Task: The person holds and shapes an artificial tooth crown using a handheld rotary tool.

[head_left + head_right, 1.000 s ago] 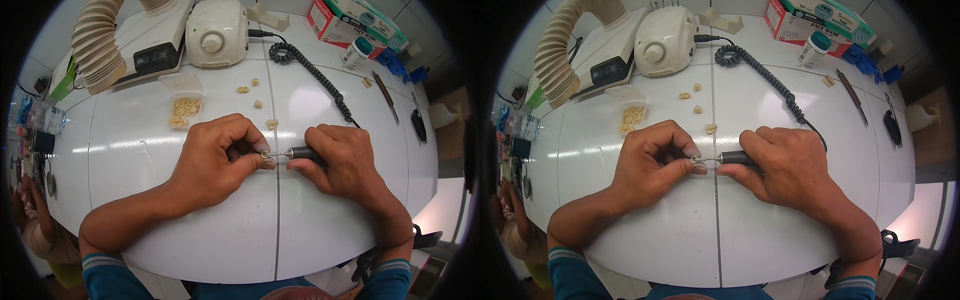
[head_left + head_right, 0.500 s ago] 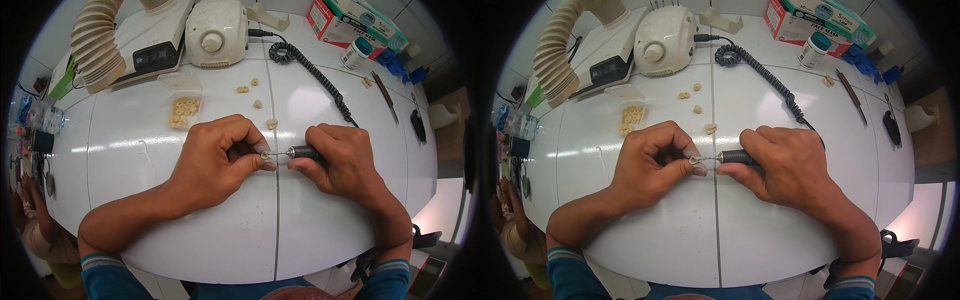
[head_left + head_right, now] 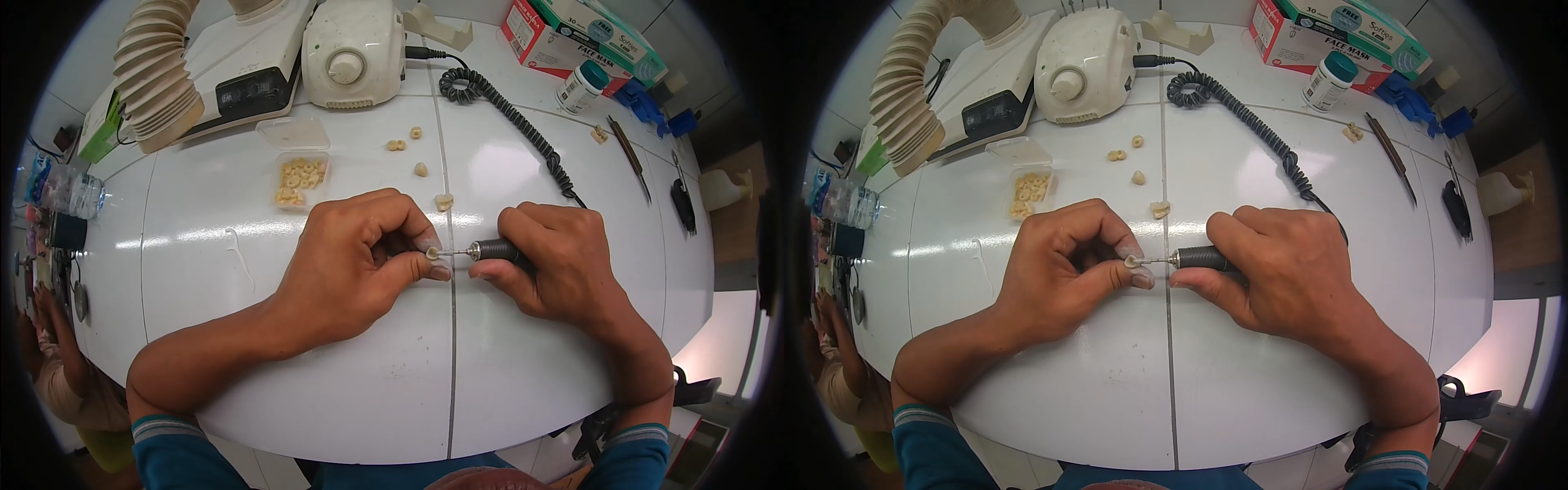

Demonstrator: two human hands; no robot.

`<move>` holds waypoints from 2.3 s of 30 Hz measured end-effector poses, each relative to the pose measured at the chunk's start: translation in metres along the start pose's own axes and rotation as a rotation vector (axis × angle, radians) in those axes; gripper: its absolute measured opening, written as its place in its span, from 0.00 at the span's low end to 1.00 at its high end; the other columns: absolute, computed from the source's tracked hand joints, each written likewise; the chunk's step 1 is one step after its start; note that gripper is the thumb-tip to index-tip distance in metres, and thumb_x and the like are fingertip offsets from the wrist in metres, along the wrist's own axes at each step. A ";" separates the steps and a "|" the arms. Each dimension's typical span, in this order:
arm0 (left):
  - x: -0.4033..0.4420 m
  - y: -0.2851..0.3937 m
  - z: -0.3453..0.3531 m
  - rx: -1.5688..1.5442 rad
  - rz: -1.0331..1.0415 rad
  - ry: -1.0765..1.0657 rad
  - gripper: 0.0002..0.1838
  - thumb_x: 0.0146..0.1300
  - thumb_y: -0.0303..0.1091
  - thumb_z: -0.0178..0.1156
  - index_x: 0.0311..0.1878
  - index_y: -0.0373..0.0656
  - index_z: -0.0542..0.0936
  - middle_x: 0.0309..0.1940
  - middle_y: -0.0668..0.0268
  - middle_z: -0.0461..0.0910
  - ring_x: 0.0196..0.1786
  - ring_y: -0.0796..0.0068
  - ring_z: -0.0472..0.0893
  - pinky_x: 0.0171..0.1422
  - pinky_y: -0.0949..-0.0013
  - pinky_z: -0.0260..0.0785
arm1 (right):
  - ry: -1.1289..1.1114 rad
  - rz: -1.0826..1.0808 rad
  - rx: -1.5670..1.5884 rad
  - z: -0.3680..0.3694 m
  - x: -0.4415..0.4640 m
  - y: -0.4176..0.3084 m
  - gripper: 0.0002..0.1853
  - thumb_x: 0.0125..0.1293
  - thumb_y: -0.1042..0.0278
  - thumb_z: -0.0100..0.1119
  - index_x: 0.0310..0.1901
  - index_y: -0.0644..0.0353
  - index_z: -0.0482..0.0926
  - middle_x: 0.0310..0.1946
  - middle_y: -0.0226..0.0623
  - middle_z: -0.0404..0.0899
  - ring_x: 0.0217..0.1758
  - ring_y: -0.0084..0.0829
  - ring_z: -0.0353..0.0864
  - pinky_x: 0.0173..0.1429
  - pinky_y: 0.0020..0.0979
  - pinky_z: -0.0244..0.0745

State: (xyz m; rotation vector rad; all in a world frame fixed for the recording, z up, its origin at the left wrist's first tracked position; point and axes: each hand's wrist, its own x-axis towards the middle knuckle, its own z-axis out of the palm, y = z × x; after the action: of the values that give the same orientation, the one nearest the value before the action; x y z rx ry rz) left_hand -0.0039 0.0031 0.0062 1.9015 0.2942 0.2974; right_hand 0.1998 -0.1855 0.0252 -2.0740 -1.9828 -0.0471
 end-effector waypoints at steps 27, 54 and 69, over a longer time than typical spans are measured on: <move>0.000 0.000 0.000 0.008 -0.012 -0.011 0.08 0.70 0.23 0.79 0.44 0.36 0.87 0.37 0.67 0.90 0.36 0.87 0.84 0.38 0.78 0.73 | -0.011 0.008 0.015 -0.001 0.001 0.001 0.29 0.74 0.34 0.75 0.35 0.55 0.81 0.23 0.32 0.79 0.24 0.39 0.82 0.28 0.43 0.73; 0.000 0.000 0.001 0.133 0.086 0.036 0.16 0.65 0.30 0.86 0.37 0.40 0.82 0.34 0.71 0.82 0.27 0.89 0.72 0.30 0.75 0.60 | -0.014 0.002 -0.009 -0.002 0.000 -0.002 0.28 0.73 0.34 0.76 0.35 0.55 0.82 0.23 0.31 0.77 0.23 0.37 0.81 0.29 0.41 0.72; 0.000 -0.001 0.002 0.126 0.107 0.046 0.15 0.66 0.26 0.82 0.36 0.40 0.80 0.35 0.71 0.78 0.27 0.90 0.70 0.29 0.74 0.57 | -0.015 0.010 -0.012 -0.001 0.001 -0.003 0.29 0.74 0.34 0.75 0.34 0.55 0.81 0.22 0.32 0.77 0.23 0.37 0.81 0.29 0.41 0.72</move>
State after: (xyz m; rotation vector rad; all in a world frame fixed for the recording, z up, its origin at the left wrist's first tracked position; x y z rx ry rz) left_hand -0.0036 0.0019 0.0045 2.0409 0.2468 0.4024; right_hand 0.1972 -0.1850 0.0266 -2.0976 -1.9859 -0.0421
